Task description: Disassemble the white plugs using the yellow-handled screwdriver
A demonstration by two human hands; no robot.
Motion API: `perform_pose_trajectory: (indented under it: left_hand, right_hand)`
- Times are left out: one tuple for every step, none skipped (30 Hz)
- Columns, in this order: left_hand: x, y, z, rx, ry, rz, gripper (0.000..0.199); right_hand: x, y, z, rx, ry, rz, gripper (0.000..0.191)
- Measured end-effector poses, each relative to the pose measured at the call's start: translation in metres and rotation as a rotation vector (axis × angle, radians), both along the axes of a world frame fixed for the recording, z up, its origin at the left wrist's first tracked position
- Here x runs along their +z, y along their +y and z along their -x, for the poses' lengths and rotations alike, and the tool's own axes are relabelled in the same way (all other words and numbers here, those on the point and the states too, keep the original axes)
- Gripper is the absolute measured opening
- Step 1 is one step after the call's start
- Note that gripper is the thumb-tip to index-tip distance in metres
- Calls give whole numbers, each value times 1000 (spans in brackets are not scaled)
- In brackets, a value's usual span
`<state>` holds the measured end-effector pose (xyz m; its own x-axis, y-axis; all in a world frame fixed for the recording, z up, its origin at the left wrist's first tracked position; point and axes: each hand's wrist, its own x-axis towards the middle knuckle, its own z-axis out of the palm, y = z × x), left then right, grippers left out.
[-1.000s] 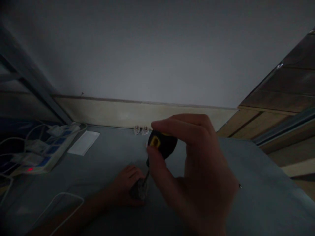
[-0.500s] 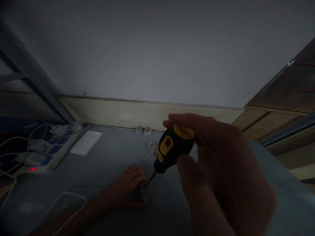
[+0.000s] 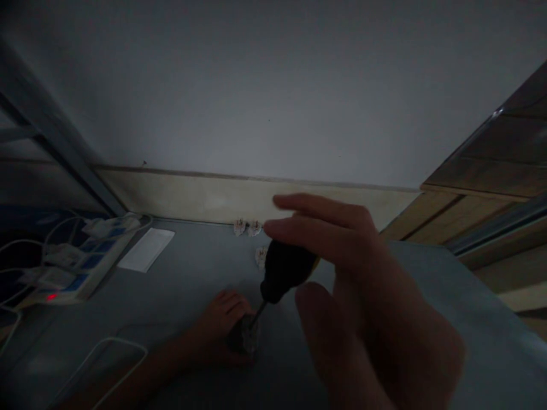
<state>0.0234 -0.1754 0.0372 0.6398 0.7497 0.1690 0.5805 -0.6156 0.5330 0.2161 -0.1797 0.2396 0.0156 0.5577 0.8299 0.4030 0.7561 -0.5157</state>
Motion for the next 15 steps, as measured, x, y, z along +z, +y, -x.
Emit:
perform_pose_trajectory:
  left_hand:
    - [0,0,0,1,-5,0,65]
    - [0,0,0,3,-11,0,66]
    - [-1,0,0,4,-12,4,67]
    - [0,0,0,4,-11,7,68]
    - [0,0,0,3,-10,7,68]
    - [1,1,0,2,-8,10,68]
    - [2,1,0,-2,-5,14,68]
    - [2,1,0,-5,-2,17,68]
    - [3,1,0,-6,2,19,68]
    - [3,1,0,-6,4,21,68]
    - [2,1,0,-7,6,22,67]
    - [2,1,0,-8,7,20,67]
    - [0,1,1,-10,4,16,66]
    - [-1,1,1,-14,-2,11,66]
    - [-3,1,1,-16,-11,5,67]
  right_hand:
    - [1,0,1,-12,5,1,22]
    - [3,-1,2,-23,-4,17,21]
    - [5,-3,2,-23,-15,43,23]
    - [7,-5,3,-15,-21,63,28]
    - [8,-7,3,1,-28,85,32]
    - [9,-8,3,18,-24,104,34]
    - [8,-9,3,21,-5,142,36]
    - [8,-9,3,22,27,159,36]
    - [6,-9,3,33,51,161,35]
    - [5,-8,4,54,64,150,33]
    - [4,-6,4,77,72,133,31]
    - [4,-5,5,91,70,97,30]
    - [4,-3,6,94,45,63,30]
    - [5,-2,7,81,11,42,31]
    - [5,-1,8,49,-18,35,35]
